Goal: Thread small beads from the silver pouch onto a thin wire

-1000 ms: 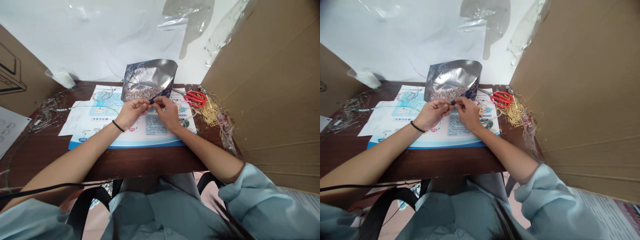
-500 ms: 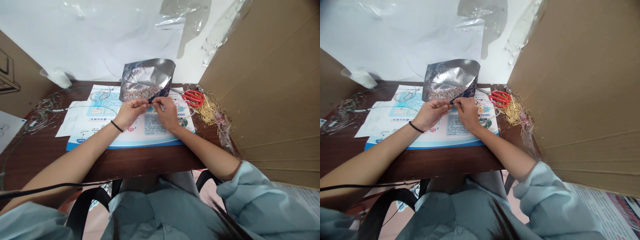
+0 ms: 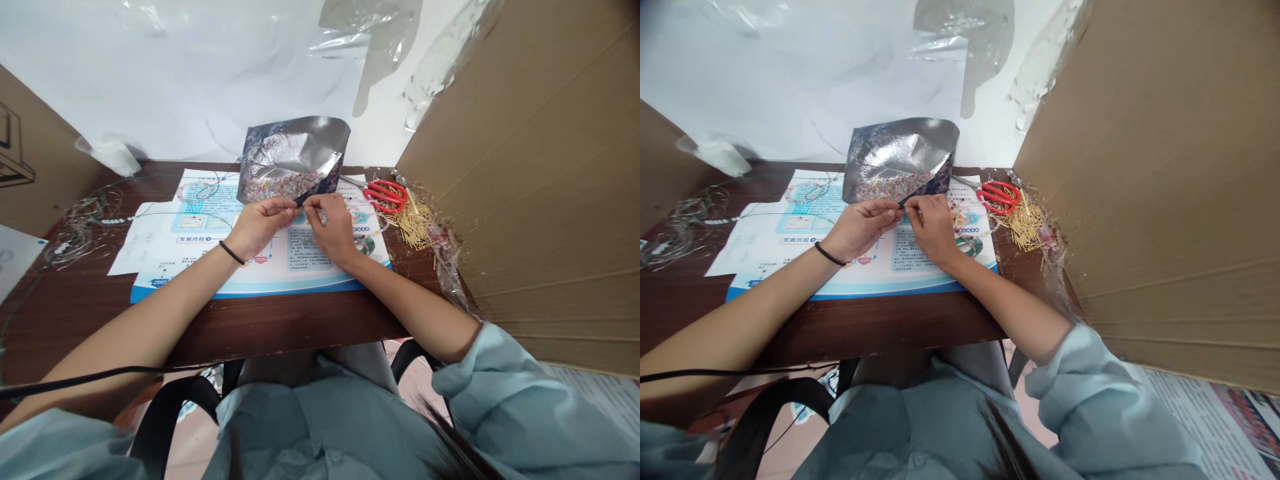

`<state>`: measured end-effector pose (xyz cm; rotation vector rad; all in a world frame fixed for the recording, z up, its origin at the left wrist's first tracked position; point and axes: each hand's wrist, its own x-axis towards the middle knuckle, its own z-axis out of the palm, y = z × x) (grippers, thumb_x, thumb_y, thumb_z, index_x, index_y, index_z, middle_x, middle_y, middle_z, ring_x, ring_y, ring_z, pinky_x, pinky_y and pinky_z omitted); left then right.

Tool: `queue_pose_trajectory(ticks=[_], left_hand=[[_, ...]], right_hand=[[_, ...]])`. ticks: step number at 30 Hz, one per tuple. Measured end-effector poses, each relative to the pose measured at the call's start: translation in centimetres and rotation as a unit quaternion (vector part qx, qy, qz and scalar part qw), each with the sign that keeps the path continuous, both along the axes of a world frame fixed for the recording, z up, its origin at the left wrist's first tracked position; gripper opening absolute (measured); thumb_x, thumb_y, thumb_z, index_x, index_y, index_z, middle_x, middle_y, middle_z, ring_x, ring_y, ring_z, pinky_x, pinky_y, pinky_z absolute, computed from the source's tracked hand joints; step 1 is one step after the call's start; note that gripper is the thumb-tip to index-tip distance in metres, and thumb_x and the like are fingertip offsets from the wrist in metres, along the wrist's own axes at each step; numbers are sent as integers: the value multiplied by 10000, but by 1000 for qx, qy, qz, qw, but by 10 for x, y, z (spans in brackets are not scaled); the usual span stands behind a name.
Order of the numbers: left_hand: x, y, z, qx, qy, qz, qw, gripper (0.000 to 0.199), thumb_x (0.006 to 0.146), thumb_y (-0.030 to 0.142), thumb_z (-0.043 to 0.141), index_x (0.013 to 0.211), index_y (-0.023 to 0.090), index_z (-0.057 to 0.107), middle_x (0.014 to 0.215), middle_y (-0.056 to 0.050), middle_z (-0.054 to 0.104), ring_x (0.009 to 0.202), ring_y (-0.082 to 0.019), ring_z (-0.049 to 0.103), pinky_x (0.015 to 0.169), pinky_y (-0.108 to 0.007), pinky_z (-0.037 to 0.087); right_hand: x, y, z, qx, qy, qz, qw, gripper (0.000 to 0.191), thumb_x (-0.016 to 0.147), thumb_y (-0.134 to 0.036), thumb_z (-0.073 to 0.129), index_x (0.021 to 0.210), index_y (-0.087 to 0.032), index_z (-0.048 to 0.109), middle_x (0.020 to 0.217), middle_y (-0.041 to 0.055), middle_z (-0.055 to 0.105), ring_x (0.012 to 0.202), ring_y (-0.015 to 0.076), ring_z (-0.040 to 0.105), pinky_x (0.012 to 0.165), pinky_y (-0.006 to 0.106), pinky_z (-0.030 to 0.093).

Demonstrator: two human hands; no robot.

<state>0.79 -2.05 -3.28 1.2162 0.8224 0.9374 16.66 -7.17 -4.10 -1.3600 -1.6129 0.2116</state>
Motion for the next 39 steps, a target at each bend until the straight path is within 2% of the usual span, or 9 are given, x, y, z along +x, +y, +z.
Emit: queue_pose_trajectory(ticks=[8, 16, 24, 39], left_hand=[[0, -1, 3, -25, -7, -3, 1000, 320, 584, 278, 903, 803, 144, 712, 837, -52, 734, 933, -200, 706, 953, -384, 533], [0, 0, 2, -11, -1, -12, 1000, 354, 572, 350, 908, 790, 153, 709, 817, -47, 728, 878, -185, 699, 897, -362, 546], [-1, 0, 0, 6, 24, -14, 1000, 318, 637, 347, 871, 821, 144, 711, 825, -63, 730, 918, -209, 703, 901, -391, 542], [-1, 0, -2, 18, 35, -17, 999, 321, 656, 387, 851, 830, 155, 711, 843, -63, 738, 934, -214, 701, 903, -385, 541]], right_hand=[[0, 5, -11, 63, -39, -5, 997, 191, 976, -252, 477, 861, -214, 624, 862, 48, 661, 885, 207, 535, 843, 366, 423], [-2, 3, -9, 65, -67, -20, 995, 181, 977, -228, 478, 868, -215, 623, 859, 43, 660, 903, 206, 542, 854, 372, 403], [-2, 1, -8, 66, -77, -17, 995, 175, 967, -208, 478, 860, -217, 616, 856, 42, 659, 893, 204, 547, 847, 371, 404], [-4, 1, -7, 72, -67, -29, 995, 168, 960, -199, 481, 866, -215, 619, 852, 41, 658, 885, 202, 542, 843, 370, 398]])
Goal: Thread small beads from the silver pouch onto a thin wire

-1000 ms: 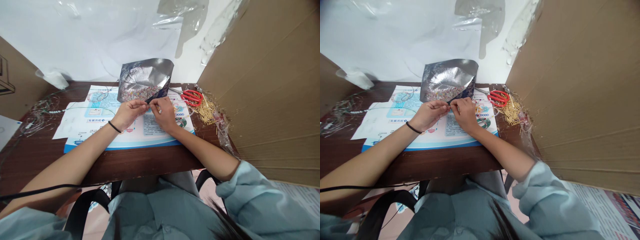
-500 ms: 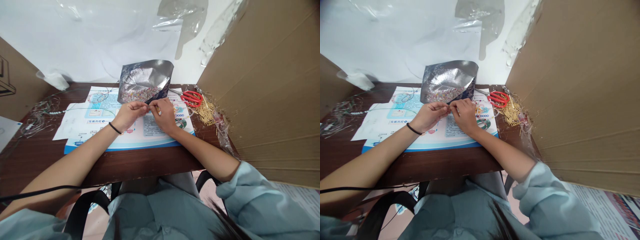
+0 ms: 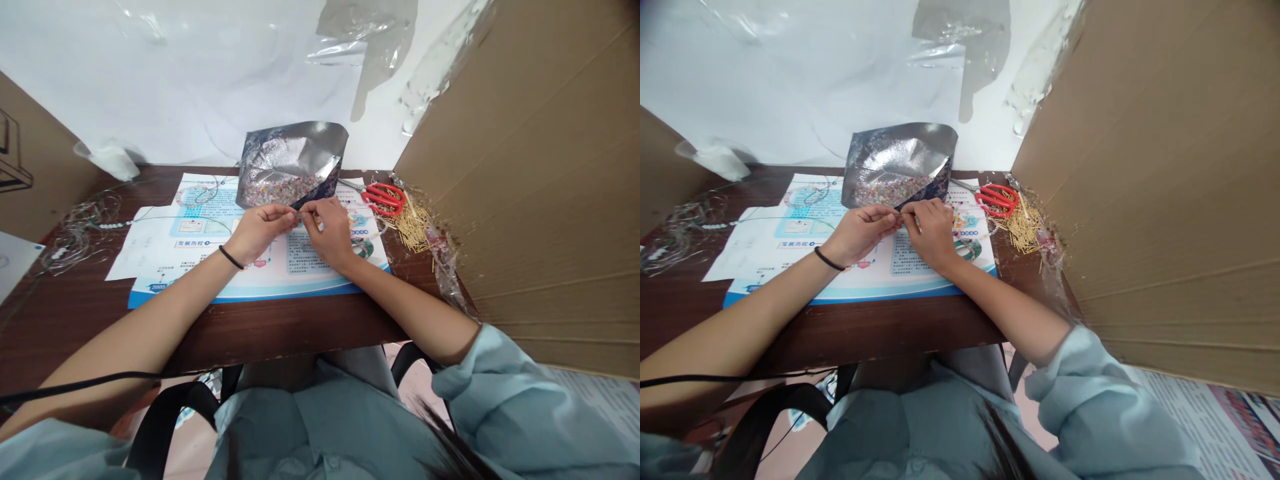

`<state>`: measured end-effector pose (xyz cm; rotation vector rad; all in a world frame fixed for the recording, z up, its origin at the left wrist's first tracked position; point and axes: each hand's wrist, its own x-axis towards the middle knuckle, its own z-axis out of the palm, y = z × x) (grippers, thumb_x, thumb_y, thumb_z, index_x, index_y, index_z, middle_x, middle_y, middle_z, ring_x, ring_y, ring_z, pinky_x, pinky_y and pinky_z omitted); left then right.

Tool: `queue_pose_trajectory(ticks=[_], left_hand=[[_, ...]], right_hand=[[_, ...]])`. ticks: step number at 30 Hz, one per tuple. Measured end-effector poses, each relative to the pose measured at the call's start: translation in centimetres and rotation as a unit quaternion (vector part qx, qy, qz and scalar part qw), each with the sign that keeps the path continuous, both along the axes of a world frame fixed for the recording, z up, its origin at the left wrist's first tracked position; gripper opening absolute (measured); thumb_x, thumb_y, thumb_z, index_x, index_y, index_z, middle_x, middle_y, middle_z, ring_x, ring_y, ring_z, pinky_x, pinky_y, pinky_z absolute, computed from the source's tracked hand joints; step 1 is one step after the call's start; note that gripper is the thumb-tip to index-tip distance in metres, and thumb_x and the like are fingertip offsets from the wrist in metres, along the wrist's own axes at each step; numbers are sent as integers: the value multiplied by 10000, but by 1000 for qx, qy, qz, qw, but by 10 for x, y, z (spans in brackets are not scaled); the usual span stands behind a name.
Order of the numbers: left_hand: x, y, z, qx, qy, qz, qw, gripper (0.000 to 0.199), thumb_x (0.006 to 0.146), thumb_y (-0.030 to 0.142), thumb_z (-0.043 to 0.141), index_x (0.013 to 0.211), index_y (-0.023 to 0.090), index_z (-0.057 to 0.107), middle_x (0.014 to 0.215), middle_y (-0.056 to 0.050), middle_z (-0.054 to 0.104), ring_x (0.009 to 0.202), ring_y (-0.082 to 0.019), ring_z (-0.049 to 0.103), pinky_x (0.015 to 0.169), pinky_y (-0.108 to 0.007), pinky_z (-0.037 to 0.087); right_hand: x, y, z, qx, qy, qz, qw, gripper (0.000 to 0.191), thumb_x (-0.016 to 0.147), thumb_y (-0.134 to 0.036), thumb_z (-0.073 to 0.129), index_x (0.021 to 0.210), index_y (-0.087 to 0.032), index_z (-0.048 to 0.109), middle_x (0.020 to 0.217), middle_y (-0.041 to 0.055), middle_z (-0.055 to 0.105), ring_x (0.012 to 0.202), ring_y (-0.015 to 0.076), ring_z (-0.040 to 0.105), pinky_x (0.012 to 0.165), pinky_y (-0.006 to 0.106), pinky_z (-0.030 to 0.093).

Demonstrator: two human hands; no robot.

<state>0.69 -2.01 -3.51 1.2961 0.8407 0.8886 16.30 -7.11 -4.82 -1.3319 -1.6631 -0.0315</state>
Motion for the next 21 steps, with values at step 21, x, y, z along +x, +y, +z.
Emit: queue_pose_trajectory(ticks=[21], left_hand=[[1, -3, 3, 0, 2, 8, 1000, 324, 649, 388, 857, 819, 160, 703, 825, -51, 720, 894, -196, 693, 892, -382, 535]], right_hand=[[-2, -2, 2, -8, -1, -5, 1000, 170, 959, -209, 481, 862, -217, 620, 852, 41, 668, 876, 201, 545, 841, 367, 392]])
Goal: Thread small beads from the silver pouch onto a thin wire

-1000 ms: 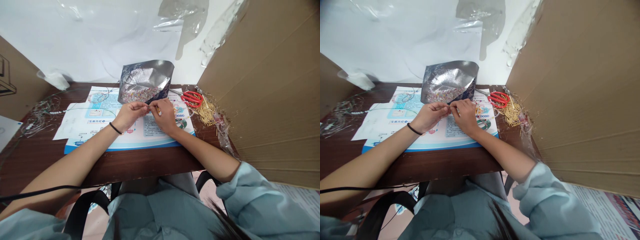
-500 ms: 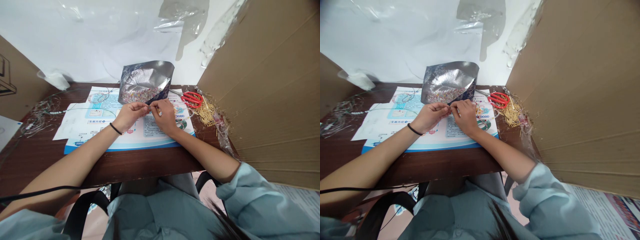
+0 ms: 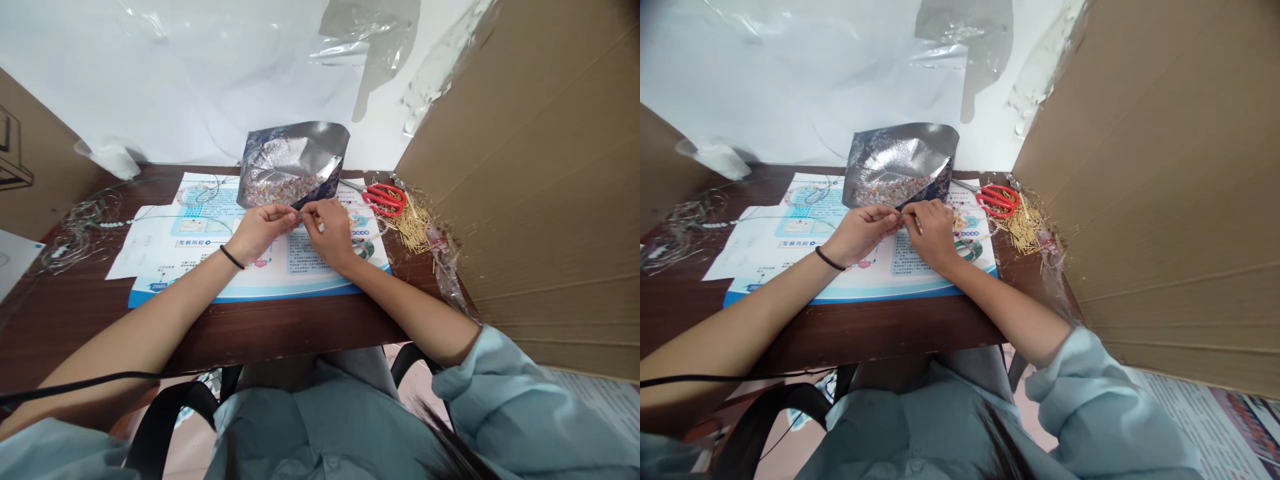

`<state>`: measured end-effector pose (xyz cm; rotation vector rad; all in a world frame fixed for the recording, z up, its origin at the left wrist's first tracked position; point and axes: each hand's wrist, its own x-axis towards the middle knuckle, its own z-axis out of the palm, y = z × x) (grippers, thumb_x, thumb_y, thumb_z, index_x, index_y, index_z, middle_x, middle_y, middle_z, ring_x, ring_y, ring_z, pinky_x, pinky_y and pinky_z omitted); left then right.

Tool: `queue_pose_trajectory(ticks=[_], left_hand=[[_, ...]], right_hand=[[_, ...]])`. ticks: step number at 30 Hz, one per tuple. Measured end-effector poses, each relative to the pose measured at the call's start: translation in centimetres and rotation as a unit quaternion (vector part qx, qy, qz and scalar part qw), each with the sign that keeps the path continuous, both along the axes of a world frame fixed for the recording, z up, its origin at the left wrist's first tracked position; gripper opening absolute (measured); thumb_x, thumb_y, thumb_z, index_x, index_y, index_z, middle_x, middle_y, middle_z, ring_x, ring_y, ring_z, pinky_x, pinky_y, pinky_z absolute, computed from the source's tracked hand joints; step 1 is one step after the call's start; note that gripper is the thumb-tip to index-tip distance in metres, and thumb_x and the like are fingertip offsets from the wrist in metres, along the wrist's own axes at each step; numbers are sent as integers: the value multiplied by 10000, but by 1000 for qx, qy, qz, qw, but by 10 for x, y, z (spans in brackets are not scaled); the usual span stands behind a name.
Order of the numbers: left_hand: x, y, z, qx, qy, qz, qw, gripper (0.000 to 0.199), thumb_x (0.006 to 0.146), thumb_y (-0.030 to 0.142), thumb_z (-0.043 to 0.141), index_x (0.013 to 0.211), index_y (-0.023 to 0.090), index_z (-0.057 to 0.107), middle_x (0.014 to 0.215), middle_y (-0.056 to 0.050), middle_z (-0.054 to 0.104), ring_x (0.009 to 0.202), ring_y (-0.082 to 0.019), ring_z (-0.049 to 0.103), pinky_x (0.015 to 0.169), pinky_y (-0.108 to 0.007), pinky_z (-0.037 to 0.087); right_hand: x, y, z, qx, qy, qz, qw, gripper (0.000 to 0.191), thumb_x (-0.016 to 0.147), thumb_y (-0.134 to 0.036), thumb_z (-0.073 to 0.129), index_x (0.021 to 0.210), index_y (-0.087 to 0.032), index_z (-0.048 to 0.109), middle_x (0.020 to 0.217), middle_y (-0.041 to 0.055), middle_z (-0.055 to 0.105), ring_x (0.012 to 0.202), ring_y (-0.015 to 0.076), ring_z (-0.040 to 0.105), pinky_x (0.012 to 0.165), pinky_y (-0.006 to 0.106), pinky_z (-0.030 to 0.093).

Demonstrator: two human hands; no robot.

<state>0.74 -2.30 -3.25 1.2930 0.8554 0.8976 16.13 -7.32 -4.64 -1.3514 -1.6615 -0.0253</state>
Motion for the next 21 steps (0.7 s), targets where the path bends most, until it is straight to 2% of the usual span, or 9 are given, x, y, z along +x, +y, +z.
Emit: queue_pose_trajectory(ticks=[17, 21], left_hand=[[1, -1, 2, -8, -10, -2, 1000, 345, 617, 412, 870, 774, 152, 705, 777, -37, 698, 810, -170, 663, 869, -365, 535], [2, -2, 3, -8, -3, 15, 1000, 340, 633, 423, 861, 773, 149, 717, 757, -40, 694, 804, -178, 662, 847, -364, 542]], right_hand=[[1, 0, 0, -1, 11, 52, 999, 171, 965, -221, 487, 895, -221, 643, 892, 46, 683, 899, 208, 543, 867, 381, 416], [2, 1, -1, -8, 2, 66, 998, 147, 955, -234, 517, 963, -220, 663, 938, 51, 688, 931, 211, 550, 881, 378, 425]])
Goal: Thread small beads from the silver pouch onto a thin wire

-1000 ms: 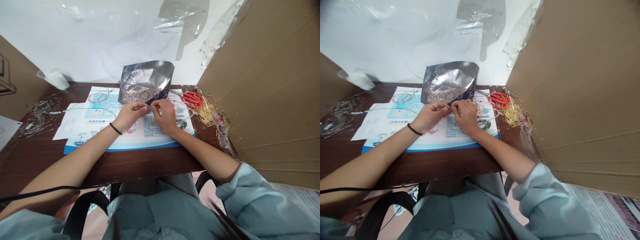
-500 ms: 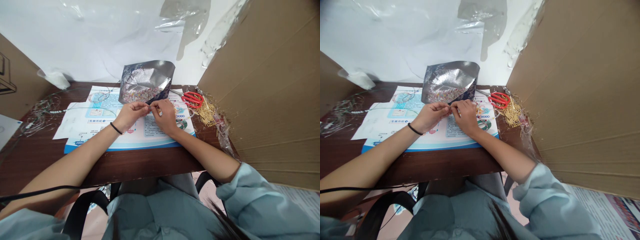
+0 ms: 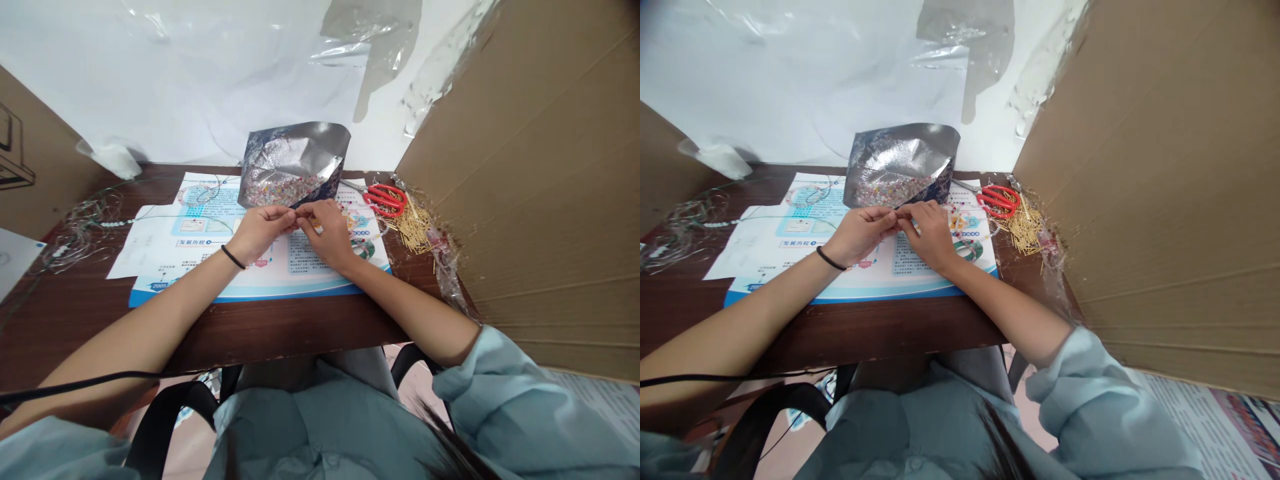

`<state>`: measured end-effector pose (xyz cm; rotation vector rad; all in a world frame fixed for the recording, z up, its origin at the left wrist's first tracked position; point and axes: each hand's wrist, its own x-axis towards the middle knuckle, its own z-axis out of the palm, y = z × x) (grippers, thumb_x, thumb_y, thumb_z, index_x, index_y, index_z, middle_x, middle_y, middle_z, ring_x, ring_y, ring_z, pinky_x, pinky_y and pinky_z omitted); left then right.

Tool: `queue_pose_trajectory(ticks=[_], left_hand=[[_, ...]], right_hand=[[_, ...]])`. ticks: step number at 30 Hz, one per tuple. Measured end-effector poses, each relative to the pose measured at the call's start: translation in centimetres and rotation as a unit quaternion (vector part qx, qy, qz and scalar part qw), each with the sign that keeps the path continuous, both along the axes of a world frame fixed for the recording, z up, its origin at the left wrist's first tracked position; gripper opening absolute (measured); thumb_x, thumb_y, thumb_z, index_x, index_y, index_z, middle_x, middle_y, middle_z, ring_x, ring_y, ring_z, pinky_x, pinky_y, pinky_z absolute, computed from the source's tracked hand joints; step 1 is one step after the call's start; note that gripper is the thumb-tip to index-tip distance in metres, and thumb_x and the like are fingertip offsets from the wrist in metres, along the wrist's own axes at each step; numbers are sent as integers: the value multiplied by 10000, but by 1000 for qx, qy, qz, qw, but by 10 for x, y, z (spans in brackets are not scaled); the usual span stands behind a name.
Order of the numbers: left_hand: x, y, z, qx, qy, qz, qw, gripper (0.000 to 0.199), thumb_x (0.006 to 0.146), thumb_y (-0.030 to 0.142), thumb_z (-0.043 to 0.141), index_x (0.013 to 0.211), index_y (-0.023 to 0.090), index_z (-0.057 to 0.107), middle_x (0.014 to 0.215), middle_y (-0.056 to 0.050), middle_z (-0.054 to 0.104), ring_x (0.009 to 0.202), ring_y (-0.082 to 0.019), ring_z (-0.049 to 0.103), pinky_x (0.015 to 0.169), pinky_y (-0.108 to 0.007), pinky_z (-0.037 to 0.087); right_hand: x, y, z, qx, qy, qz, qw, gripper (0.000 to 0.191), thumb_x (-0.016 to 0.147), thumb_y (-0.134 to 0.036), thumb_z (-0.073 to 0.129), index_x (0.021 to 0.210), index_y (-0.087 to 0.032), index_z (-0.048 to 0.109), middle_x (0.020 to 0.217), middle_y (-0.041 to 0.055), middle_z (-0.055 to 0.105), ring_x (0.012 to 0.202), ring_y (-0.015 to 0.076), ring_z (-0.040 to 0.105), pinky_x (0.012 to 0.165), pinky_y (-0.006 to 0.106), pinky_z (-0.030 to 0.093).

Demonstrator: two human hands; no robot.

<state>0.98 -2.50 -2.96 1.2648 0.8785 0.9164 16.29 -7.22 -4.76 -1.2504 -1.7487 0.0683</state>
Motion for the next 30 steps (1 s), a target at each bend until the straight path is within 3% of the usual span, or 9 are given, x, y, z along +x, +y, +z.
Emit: queue_pose_trajectory(ticks=[6, 12, 18, 22, 26, 30], left_hand=[[-3, 2, -4, 24, 26, -2, 999, 414, 616, 518, 853, 762, 152, 726, 753, -50, 705, 736, -167, 642, 780, -338, 547], [-8, 0, 2, 32, 62, -34, 997, 386, 677, 527, 818, 740, 167, 696, 760, -64, 696, 732, -165, 637, 661, -282, 520], [-13, 10, 7, -47, -14, 3, 999, 268, 784, 396, 744, 749, 195, 569, 697, -27, 617, 646, -137, 620, 555, -263, 506], [-15, 14, 13, -37, -74, 27, 996, 270, 808, 403, 706, 789, 215, 514, 855, -64, 694, 903, -224, 700, 685, -315, 578], [-13, 10, 19, -10, -104, 47, 993, 334, 816, 439, 702, 789, 212, 459, 1071, -103, 715, 1171, -280, 641, 864, -381, 582], [-11, 9, 16, 31, -127, 58, 990, 300, 831, 336, 691, 727, 220, 435, 971, -47, 697, 1267, -231, 579, 1007, -380, 508]], right_hand=[[0, 0, 0, -5, -7, 1, 1000, 180, 965, -247, 528, 987, -232, 706, 946, 44, 702, 935, 205, 560, 891, 382, 420], [1, -1, 2, -2, 3, -1, 1000, 155, 954, -262, 564, 952, -235, 717, 910, 32, 712, 905, 196, 576, 877, 374, 425], [2, 1, 2, -4, 4, -6, 1000, 129, 933, -227, 541, 902, -205, 664, 882, 42, 682, 869, 191, 577, 841, 356, 438], [1, 2, 1, 0, 19, -3, 1000, 106, 904, -203, 525, 865, -199, 623, 835, 34, 658, 824, 179, 569, 800, 337, 437], [0, 2, 1, -9, 24, -4, 1000, 93, 887, -199, 507, 846, -203, 591, 812, 23, 643, 798, 170, 564, 783, 326, 431], [-1, 1, 1, -22, 33, 12, 999, 92, 875, -212, 500, 812, -208, 567, 782, 10, 629, 749, 155, 552, 755, 310, 429]])
